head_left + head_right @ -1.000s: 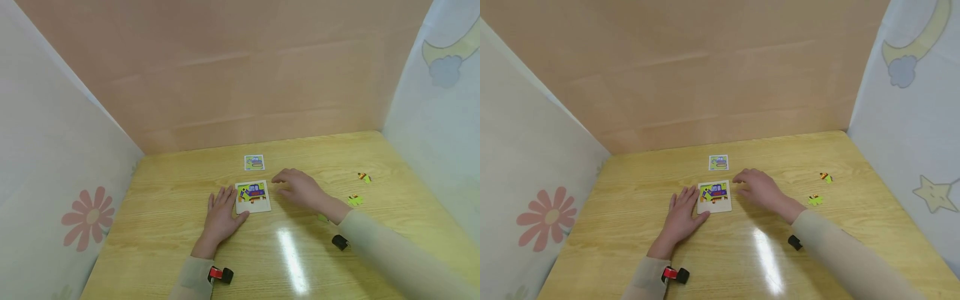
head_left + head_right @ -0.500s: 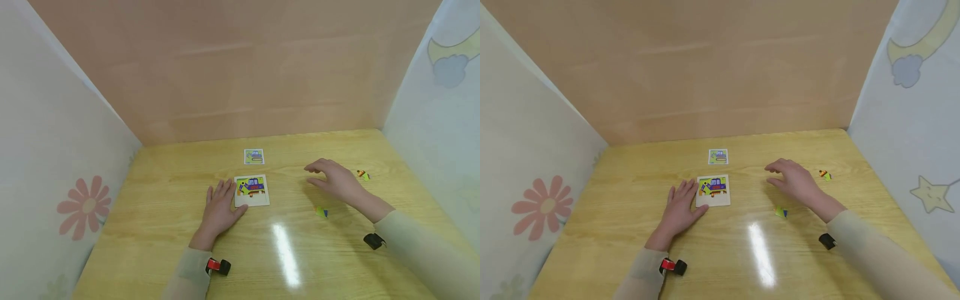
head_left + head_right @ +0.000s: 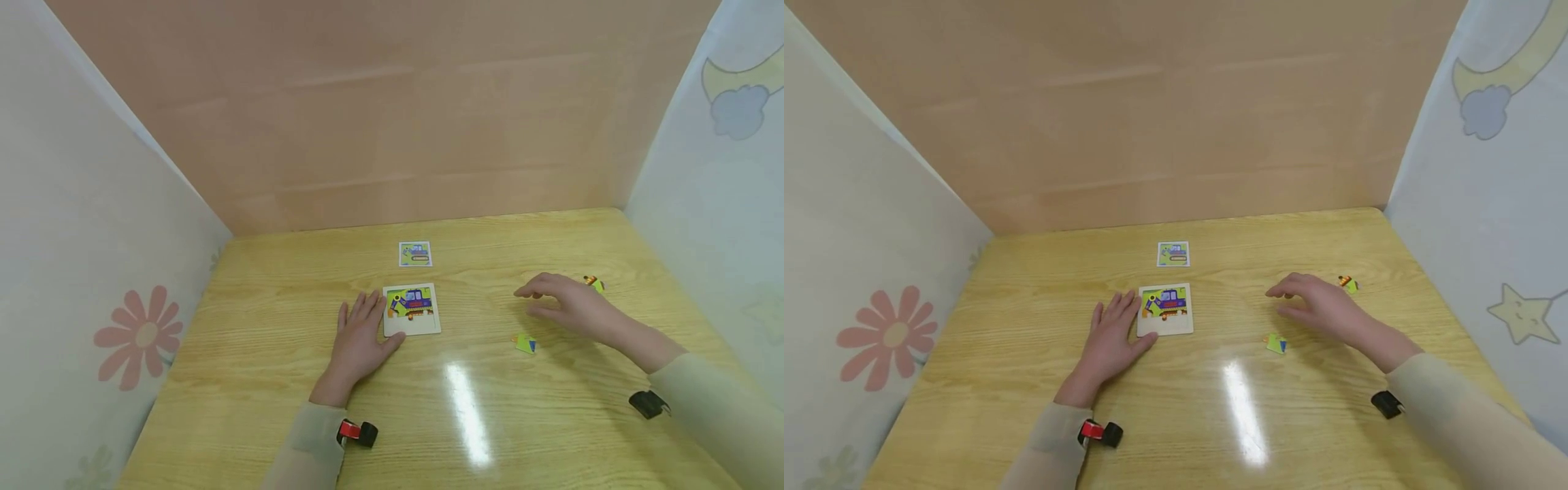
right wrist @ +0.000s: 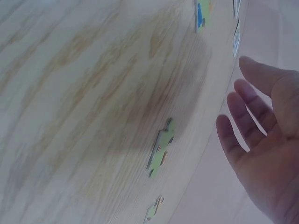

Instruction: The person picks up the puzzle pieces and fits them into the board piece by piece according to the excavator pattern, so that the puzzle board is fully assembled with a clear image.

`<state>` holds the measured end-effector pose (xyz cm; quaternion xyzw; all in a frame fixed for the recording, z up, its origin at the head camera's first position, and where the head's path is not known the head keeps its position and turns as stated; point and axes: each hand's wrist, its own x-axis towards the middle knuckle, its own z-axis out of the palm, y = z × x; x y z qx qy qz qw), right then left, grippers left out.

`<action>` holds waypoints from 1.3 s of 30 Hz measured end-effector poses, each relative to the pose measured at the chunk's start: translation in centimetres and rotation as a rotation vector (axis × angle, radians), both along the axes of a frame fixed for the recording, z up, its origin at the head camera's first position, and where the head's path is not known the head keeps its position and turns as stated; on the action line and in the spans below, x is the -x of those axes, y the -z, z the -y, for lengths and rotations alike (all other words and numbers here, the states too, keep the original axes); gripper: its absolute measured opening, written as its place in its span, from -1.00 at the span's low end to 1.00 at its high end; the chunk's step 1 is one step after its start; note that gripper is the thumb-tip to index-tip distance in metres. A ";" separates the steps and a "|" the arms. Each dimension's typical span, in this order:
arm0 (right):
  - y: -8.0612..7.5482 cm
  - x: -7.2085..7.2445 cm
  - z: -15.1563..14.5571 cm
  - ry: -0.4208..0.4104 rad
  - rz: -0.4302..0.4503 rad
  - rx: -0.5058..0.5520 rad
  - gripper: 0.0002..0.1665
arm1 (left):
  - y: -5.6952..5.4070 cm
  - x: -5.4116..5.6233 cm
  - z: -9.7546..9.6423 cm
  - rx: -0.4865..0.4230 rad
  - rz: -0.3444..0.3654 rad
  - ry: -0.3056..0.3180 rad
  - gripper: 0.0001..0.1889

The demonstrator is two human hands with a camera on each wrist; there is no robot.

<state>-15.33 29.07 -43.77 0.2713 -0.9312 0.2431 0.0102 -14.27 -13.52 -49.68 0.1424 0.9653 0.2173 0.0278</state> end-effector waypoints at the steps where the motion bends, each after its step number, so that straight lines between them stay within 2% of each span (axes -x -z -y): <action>1: 0.1 -0.1 -0.2 -0.019 0.005 0.004 -0.58 | 0.0 0.0 0.0 -0.002 -0.001 0.000 -0.09; 5: 0.3 -0.6 -0.9 -0.087 0.064 0.037 -0.55 | -0.1 -0.1 0.0 -0.004 -0.001 -0.001 -0.09; 12: 0.8 -0.7 -1.4 -0.224 0.083 0.048 -0.51 | -0.1 -0.1 0.0 -0.008 -0.003 0.001 -0.10; 17: 1.2 -0.7 -1.7 -0.284 0.112 0.057 -0.49 | -0.2 -0.2 0.0 -0.008 -0.008 0.001 -0.10; 30: 1.6 -0.8 -1.8 -0.290 0.184 0.010 -0.52 | 0.3 -0.1 0.0 -0.023 -0.025 0.006 -0.10; 39: 2.0 -0.7 -1.5 -0.304 0.123 0.014 -0.54 | 1.2 0.1 0.3 -0.078 -0.045 0.004 -0.09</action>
